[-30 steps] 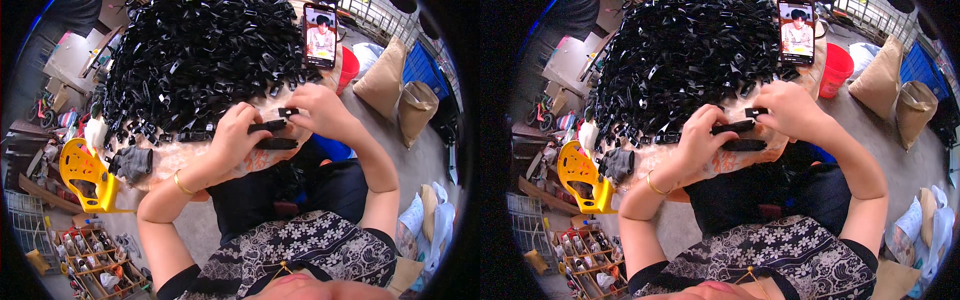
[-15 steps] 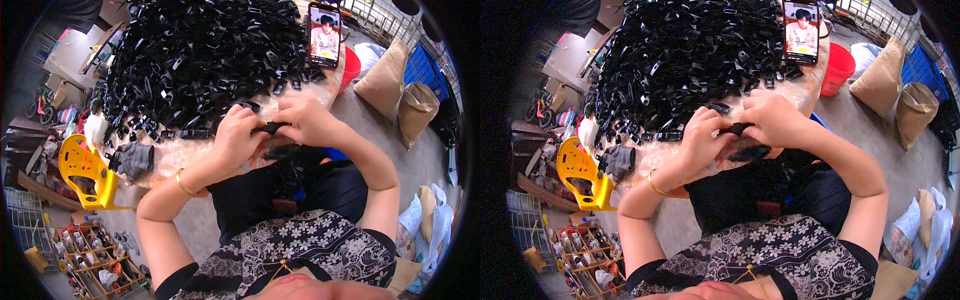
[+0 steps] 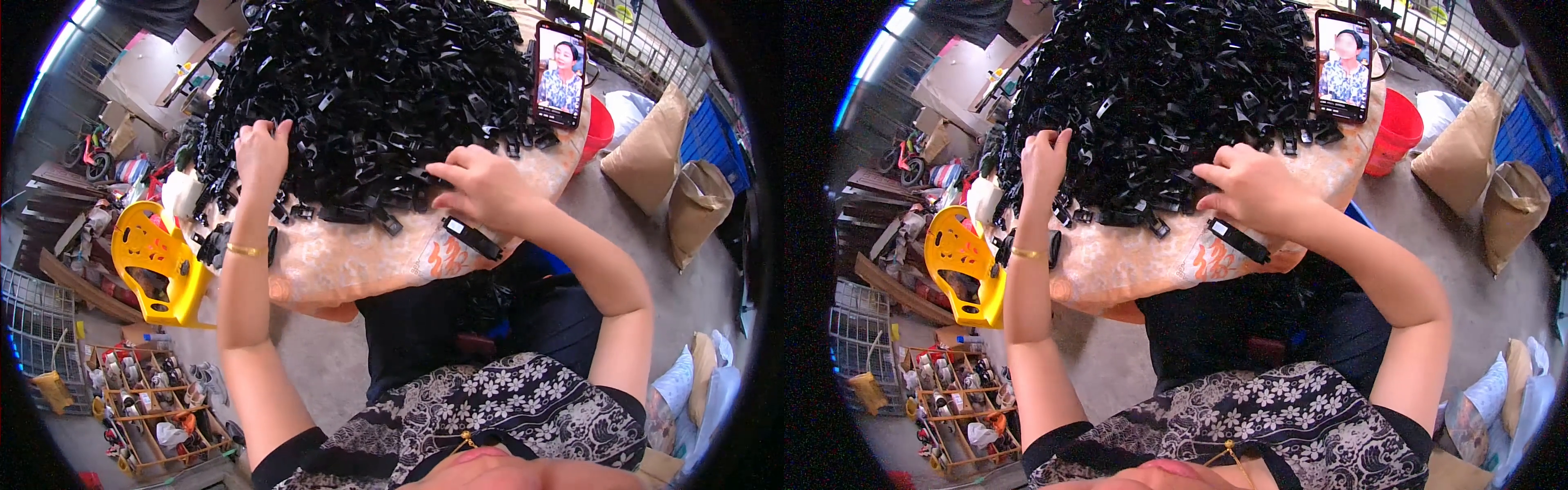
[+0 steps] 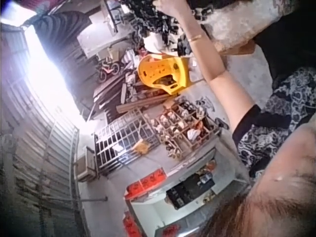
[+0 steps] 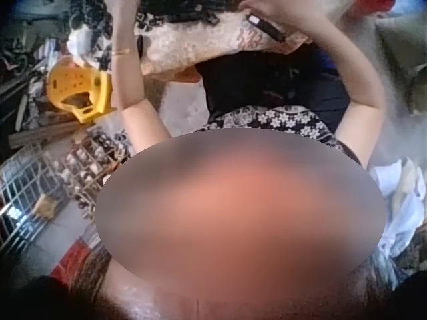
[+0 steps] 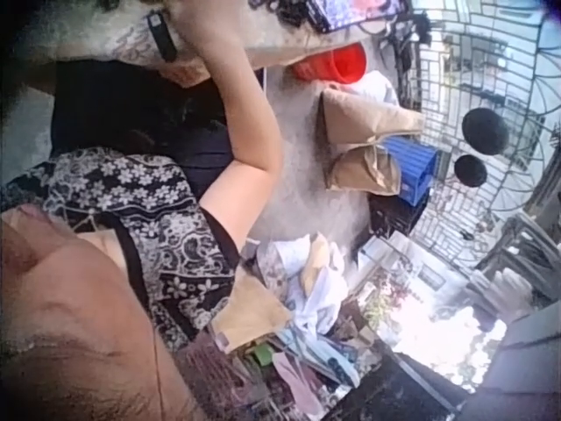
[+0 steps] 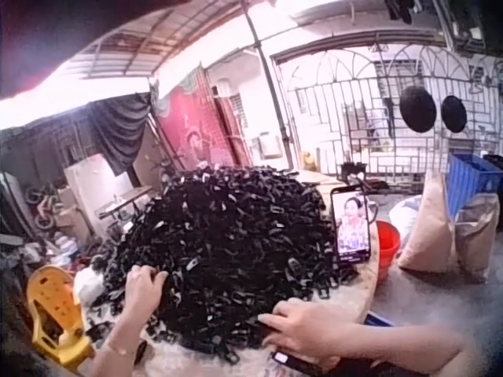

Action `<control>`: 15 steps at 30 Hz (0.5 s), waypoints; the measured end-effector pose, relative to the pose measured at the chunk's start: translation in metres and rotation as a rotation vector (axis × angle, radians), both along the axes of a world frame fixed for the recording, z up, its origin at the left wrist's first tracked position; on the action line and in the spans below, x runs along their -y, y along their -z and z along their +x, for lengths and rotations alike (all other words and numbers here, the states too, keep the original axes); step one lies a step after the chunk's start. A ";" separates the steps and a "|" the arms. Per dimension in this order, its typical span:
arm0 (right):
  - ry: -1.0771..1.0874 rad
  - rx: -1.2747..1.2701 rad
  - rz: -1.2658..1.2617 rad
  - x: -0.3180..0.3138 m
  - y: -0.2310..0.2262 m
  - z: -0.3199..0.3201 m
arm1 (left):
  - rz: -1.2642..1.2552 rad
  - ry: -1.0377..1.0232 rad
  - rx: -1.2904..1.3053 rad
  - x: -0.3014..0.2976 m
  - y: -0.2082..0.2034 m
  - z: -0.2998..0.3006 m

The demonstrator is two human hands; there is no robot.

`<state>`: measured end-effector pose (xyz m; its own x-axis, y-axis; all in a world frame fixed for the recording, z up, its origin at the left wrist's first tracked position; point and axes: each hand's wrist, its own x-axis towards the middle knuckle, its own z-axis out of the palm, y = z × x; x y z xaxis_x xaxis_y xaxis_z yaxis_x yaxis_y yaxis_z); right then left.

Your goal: The person assembles small plastic parts by hand, repeatedly taking pieces from a pile, fitting and snapping them together, and placing the assembled components on the table.

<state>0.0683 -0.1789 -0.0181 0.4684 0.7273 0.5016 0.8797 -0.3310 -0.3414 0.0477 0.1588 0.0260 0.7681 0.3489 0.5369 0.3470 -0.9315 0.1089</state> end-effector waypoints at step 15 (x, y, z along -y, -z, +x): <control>0.005 -0.129 0.115 0.034 0.003 0.016 | -1.333 0.601 0.192 0.026 -0.016 -0.009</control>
<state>0.0839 -0.2125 -0.0216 0.5378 0.6660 0.5170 0.8246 -0.2877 -0.4872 0.0384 0.1325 0.0423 0.9288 0.3178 0.1904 -0.1653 -0.1044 0.9807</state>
